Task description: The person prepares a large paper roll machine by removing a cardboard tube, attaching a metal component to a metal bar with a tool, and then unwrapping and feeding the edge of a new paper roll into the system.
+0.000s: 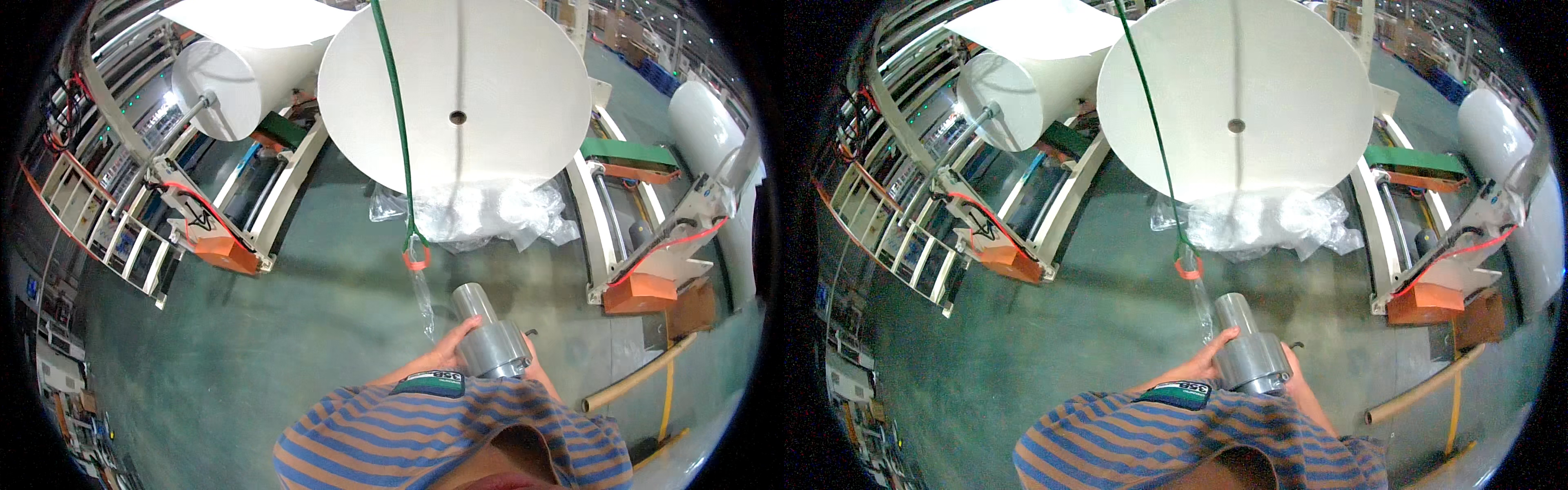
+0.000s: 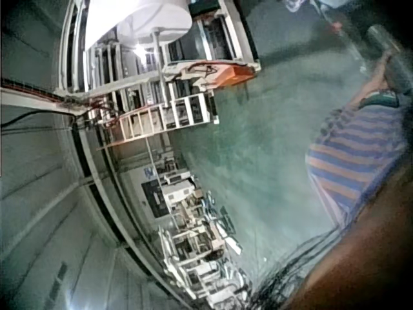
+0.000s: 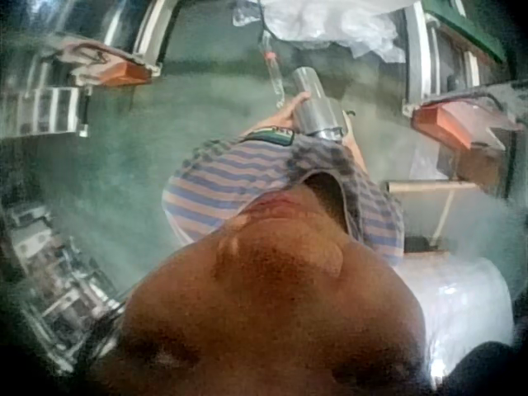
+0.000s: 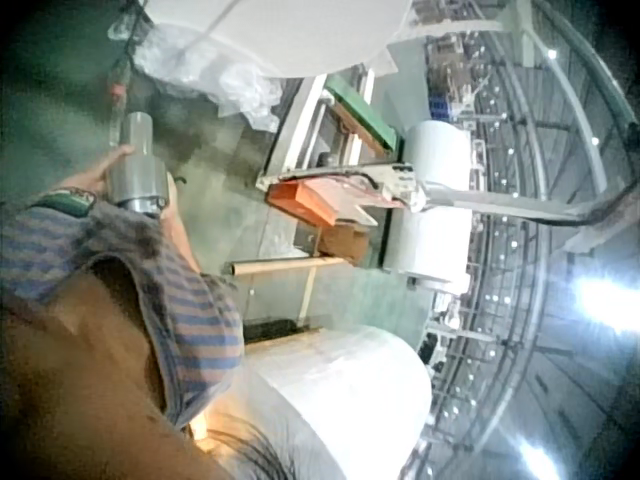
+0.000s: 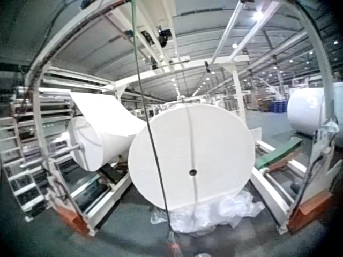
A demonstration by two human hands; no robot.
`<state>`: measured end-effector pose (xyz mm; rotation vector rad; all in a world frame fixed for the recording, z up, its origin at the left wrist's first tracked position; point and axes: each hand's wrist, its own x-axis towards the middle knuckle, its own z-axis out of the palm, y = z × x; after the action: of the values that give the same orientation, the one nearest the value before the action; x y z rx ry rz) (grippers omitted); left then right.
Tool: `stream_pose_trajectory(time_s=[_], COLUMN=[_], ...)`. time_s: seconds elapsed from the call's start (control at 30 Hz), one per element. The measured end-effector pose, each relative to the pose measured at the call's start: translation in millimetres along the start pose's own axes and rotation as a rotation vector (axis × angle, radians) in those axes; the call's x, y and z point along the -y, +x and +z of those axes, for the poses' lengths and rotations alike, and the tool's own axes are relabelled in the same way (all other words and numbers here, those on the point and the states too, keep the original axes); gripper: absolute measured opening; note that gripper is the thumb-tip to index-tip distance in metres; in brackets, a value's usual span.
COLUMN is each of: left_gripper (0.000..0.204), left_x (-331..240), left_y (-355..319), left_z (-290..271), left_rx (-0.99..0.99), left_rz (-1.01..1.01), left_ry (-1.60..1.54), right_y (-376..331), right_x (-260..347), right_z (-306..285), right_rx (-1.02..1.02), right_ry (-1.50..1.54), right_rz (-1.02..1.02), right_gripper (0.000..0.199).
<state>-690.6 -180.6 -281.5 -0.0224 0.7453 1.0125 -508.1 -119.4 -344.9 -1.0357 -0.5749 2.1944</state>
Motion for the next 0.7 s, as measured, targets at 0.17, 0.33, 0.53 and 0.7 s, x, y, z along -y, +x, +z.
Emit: stream_pose_trajectory(time_s=[0.17, 0.33, 0.53, 0.7], left_gripper=[0.072, 0.072, 0.073, 0.077], left_x=[1.7, 2.3, -1.9, 5.3], left_y=[9.0, 14.6, 7.5, 18.2], left_z=[-10.6, -8.3, 5.0, -8.9], left_rx=[0.052, 0.066, 0.019, 0.060], left_rz=[-0.040, 0.026, -0.032, -0.053], left_ry=[-0.022, 0.044, 0.059, 0.069], right_y=[-5.9, -20.2, -19.7, -9.1], right_x=[1.6, 10.3, 4.0, -9.9], right_z=[2.6, 15.6, 4.1, -27.5], right_rx=[-0.005, -0.033, -0.029, 0.060], right_ry=[-0.045, -0.046, -0.133, -0.548], right_rz=[-0.011, -0.033, -0.097, -0.344], right_gripper=[0.024, 0.024, 0.025, 0.026])
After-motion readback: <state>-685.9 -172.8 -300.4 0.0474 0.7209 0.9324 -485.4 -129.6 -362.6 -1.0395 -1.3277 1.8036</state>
